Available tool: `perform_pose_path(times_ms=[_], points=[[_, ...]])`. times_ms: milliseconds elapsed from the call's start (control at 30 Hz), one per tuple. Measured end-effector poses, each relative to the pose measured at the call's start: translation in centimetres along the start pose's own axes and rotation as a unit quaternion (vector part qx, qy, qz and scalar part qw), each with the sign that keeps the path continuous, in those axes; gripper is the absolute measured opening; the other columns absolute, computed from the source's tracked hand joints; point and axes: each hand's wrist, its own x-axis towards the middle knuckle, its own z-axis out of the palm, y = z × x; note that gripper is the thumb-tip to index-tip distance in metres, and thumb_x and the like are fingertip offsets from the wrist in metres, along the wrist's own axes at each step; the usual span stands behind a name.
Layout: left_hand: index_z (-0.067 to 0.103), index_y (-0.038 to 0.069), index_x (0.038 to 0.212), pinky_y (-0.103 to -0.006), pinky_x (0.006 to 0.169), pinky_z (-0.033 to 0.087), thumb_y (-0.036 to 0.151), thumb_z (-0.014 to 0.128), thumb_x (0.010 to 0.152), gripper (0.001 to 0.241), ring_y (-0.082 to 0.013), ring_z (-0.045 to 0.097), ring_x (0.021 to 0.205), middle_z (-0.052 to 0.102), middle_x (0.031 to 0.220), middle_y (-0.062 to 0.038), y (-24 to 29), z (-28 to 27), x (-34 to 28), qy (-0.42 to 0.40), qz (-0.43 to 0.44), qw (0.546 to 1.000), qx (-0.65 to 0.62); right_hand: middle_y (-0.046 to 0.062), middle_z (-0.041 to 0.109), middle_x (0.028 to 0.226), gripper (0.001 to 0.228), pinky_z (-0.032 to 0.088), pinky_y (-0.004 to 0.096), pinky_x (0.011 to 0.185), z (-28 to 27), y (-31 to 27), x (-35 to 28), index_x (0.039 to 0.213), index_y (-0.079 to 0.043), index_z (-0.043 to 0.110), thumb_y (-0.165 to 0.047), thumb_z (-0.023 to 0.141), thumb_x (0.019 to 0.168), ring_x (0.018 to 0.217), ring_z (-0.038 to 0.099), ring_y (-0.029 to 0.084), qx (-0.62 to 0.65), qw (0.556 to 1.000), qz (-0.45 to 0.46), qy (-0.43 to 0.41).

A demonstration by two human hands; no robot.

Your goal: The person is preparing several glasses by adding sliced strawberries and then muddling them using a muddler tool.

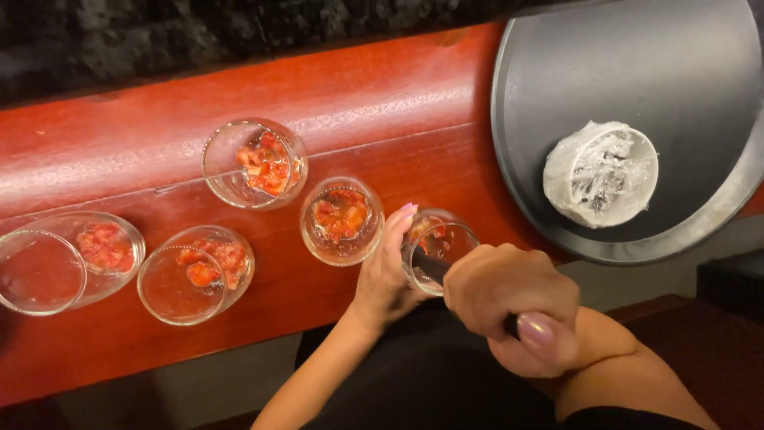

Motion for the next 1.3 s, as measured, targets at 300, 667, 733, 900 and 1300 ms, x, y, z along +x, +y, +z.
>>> perform_pose_path(times_ms=[300,667,733,900,1300], points=[[0.027,-0.008,0.131,-0.0501,0.112,0.036,0.044,0.072,0.076,0.088,-0.0430,0.042,0.130,0.039,0.136,-0.028,-0.2,-0.2,-0.2,-0.001,-0.026,1.000,-0.009,0.002,0.025,0.041,0.049,0.019,0.031,0.034,0.5,2.6,-0.3,0.050,-0.006,0.031,-0.027,0.036,0.093,0.030,0.021,0.016,0.001,0.998,-0.056,0.022],[0.029,-0.007,0.130,-0.0460,0.110,0.041,0.035,0.085,0.070,0.092,-0.0374,0.048,0.126,0.044,0.133,-0.024,1.5,-0.4,0.1,0.032,-0.009,0.998,0.048,0.004,0.024,0.040,0.047,0.024,0.032,0.035,0.0,-1.7,-0.5,0.047,-0.008,0.027,-0.029,0.037,0.089,0.030,0.020,0.019,-0.035,0.998,0.038,0.021],[0.028,-0.007,0.131,-0.0483,0.109,0.041,0.038,0.082,0.072,0.092,-0.0390,0.046,0.127,0.042,0.134,-0.025,0.7,-0.1,-0.2,0.021,-0.016,0.999,0.042,0.003,0.021,0.041,0.046,0.020,0.030,0.035,0.4,-0.2,-0.7,0.047,-0.008,0.025,-0.027,0.037,0.088,0.032,0.018,0.016,-0.024,0.998,0.028,0.044],[0.024,-0.008,0.133,-0.0484,0.110,0.038,0.042,0.080,0.071,0.097,-0.0403,0.043,0.130,0.039,0.137,-0.027,-0.3,-0.1,-0.1,-0.001,-0.026,0.999,0.023,0.001,0.023,0.043,0.049,0.018,0.027,0.033,0.5,2.1,-0.3,0.048,-0.008,0.028,-0.030,0.038,0.091,0.031,0.019,0.013,-0.032,0.997,-0.010,0.074],[0.029,-0.007,0.130,-0.0453,0.109,0.042,0.032,0.088,0.068,0.094,-0.0368,0.048,0.126,0.043,0.133,-0.023,1.2,-0.5,0.7,0.033,0.004,0.999,0.036,0.004,0.025,0.038,0.048,0.024,0.032,0.035,1.2,-0.9,0.0,0.046,-0.008,0.029,-0.028,0.032,0.089,0.029,0.021,0.020,-0.113,0.992,-0.052,0.032]])
